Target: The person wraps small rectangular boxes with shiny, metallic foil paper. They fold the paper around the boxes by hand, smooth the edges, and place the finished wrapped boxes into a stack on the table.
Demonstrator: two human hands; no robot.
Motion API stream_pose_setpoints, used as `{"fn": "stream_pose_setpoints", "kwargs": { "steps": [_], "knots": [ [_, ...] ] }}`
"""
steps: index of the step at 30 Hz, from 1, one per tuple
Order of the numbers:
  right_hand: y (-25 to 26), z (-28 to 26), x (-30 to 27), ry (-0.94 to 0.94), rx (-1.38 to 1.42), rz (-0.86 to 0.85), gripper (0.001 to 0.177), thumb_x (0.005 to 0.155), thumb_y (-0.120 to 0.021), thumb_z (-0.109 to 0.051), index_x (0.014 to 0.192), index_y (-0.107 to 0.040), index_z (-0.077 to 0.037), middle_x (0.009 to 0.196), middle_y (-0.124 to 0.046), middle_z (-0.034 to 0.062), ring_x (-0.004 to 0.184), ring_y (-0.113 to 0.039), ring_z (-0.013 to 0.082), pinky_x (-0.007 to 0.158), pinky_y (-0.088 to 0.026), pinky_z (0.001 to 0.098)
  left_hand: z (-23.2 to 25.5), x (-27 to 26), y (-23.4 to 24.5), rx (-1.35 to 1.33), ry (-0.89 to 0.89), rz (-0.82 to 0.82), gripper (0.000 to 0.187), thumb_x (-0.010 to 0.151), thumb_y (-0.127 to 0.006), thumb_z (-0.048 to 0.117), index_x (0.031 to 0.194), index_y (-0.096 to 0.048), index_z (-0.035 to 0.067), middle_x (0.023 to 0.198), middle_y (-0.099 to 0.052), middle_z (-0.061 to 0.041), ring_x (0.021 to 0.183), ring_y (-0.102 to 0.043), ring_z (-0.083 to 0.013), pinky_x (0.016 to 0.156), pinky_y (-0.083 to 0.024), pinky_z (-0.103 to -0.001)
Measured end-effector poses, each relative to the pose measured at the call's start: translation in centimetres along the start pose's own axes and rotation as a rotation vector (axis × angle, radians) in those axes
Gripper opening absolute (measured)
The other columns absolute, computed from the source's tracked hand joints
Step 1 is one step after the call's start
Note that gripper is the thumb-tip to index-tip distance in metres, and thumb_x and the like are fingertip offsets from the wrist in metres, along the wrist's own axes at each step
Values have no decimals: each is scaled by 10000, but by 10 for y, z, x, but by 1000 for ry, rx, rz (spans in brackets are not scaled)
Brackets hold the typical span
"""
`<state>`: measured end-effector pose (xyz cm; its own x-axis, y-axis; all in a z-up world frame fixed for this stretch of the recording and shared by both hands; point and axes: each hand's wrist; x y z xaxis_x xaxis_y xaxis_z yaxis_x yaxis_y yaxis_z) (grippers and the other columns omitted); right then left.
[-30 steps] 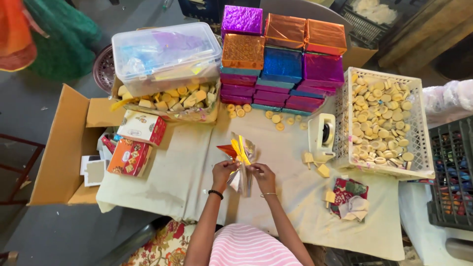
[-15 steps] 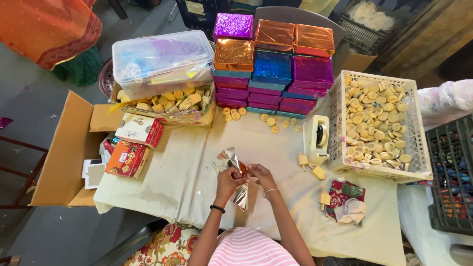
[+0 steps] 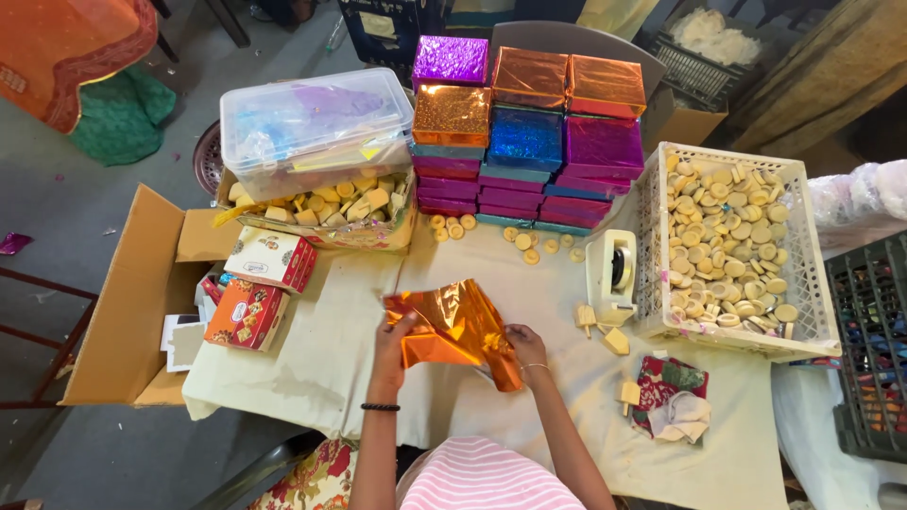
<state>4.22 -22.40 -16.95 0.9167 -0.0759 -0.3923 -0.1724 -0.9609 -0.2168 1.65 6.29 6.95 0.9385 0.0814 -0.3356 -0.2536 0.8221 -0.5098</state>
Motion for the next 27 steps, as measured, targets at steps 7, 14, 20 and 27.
{"fn": "stream_pose_setpoints", "kwargs": {
  "steps": [7,14,20,27],
  "knots": [
    [-25,-90,-37,-114,-210,87,314,937,-649,-326,1197,-721,-167,1061,-759,5,952,-646,131,742,-451,279,21,9,-20,146,-294,16,296,909,-695,109,1193,-627,60,1028,-666,-17,885,-641,-104,782,-550,-277],
    [-61,-190,-85,6,78,-279,553,947,-589,-514,1353,-610,-140,1257,-715,35,1116,-662,135,893,-494,308,-66,41,-74,1298,-835,212,250,674,-784,108,893,-664,92,1269,-645,-194,1259,-568,-409,986,-397,-568],
    [-59,-137,-60,-118,150,-177,519,948,-680,-387,1391,-597,-128,1163,-654,-35,1026,-598,96,900,-492,289,-158,57,-90,1449,-597,-29,587,788,-740,166,1352,-607,73,1520,-459,-185,1425,-356,-464,1112,-279,-654],
    [2,-37,-3,-186,243,143,312,954,-702,-284,1194,-673,-85,917,-670,-5,760,-608,111,671,-508,294,-137,44,-99,1513,76,-435,794,779,-785,329,1484,-449,184,1595,-258,-193,1501,-129,-472,1125,-170,-692]
  ]
}}
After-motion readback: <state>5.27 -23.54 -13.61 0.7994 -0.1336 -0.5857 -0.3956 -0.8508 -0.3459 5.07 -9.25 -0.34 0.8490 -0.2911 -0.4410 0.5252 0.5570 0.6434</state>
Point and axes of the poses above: each hand's wrist, its own x-axis towards the middle knuckle, its own y-axis out of the back of the hand, z = x × y
